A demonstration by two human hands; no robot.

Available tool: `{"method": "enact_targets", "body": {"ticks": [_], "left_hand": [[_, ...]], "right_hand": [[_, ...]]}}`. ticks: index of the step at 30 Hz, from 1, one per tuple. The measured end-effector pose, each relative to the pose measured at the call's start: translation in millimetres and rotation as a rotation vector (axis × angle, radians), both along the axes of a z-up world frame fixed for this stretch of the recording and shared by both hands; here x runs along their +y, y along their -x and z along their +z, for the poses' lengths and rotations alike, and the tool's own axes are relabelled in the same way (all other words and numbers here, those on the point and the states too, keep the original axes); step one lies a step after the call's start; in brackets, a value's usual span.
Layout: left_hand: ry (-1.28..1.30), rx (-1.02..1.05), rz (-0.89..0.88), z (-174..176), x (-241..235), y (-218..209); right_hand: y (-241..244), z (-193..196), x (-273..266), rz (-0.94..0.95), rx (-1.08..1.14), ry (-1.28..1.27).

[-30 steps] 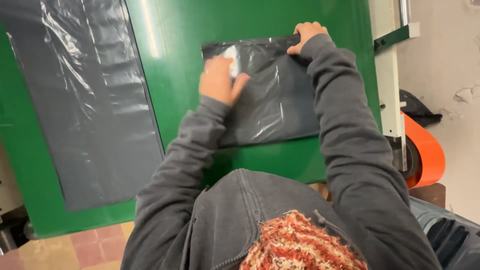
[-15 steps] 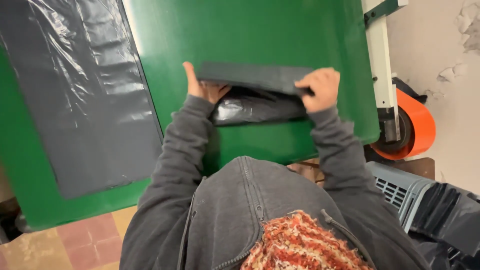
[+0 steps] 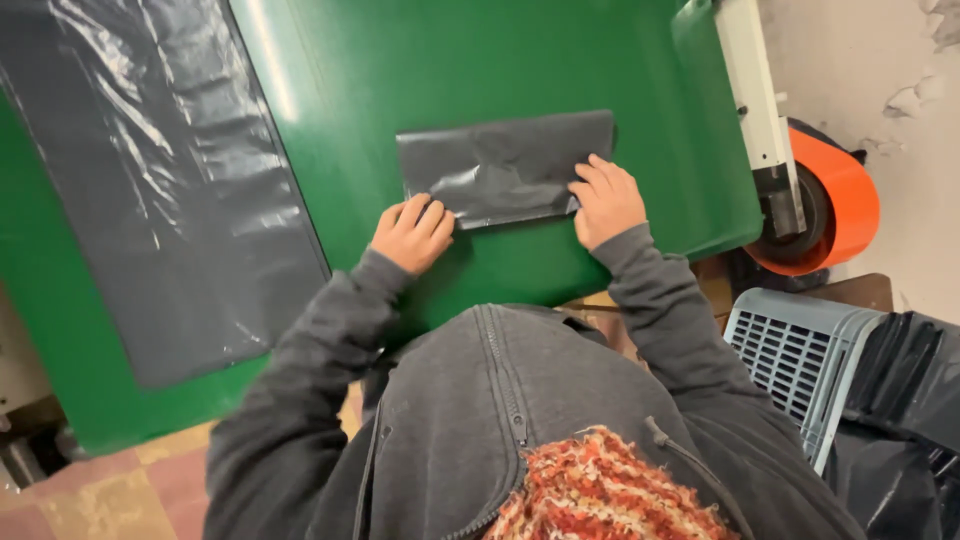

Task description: Folding plastic bags and placing them into a crate.

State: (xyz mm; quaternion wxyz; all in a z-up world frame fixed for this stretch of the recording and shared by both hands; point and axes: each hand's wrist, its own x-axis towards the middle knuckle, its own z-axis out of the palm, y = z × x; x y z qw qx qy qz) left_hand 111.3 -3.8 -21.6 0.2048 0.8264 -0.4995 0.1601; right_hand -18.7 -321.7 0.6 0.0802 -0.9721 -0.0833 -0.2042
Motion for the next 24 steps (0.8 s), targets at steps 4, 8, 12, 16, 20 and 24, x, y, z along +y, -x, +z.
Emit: {"method": "enact_targets", "body": {"ticks": [4, 8, 12, 16, 20, 24], "left_hand": [[-0.306, -0.206, -0.155, -45.7, -7.1, -6.8], [-0.458, 0.404, -0.307, -8.5, -54.1, -4.7], [-0.208, 0.699, -0.476, -21.3, -94.7, -34.9], [-0.086, 1.72, -0.104, -104.5, -119.6, -78.8], [-0.021, 0.847, -0.029, -66.1, -132.1, -63.2], [-0.018, 0.727, 0.327, -56.3, -149.8, -31.2]], "right_hand": [[-10.6, 3.7, 61.9, 0.201, 0.125, -0.166], [1.5, -50.5, 78.9, 0.306, 0.215, -0.332], [36.5, -119.7, 48.3, 0.264, 0.208, -0.578], [48.4, -149.2, 18.0, -0.259, 0.259, -1.259], [27.5, -174.9, -28.3, -0.444, 0.286, -2.052], [39.3, -130.6, -33.3, -0.39, 0.444, -2.106]]}}
